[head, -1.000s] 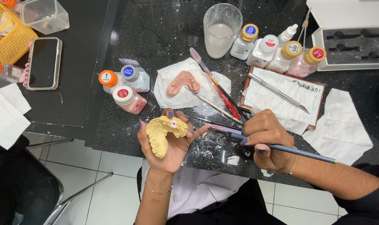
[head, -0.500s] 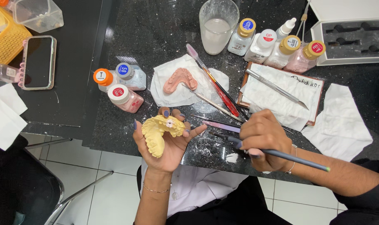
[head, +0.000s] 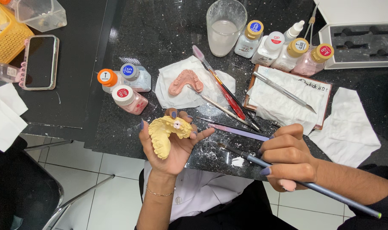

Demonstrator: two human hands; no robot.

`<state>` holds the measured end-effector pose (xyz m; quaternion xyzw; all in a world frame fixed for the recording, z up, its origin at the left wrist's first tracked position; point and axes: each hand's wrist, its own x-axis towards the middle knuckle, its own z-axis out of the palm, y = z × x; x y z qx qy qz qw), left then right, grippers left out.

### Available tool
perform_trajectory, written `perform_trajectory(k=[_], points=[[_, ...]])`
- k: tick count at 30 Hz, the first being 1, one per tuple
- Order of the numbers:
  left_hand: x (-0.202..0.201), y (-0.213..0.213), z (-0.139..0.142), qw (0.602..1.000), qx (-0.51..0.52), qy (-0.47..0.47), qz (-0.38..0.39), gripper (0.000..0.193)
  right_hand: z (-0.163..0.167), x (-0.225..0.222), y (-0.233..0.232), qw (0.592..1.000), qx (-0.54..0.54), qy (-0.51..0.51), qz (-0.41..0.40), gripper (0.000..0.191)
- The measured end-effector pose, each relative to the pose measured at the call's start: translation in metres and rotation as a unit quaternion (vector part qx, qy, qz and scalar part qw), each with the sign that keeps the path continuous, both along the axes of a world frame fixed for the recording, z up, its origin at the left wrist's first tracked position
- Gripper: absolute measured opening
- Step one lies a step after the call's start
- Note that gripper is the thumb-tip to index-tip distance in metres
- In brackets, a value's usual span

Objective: The person holds a yellow dental cast with a partial denture in one hand and uses a fine brush to apply and shape white ceramic material onto the denture teeth, periodically dipping the brush into a glass of liquid and dabbing on a paper pad. A pink denture model and small bottles of ceramic powders sit on the workbench nearby.

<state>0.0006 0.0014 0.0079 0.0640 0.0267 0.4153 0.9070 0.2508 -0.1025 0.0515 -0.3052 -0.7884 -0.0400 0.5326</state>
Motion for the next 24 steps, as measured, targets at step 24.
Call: perform_trajectory(k=[24], points=[[-0.0009,-0.0010,-0.0041,1.000,0.003,0.006,-0.007,0.056,0.0023,-0.0036,-0.0003,0.993,-0.117,-0.018,-0.013,0.018]])
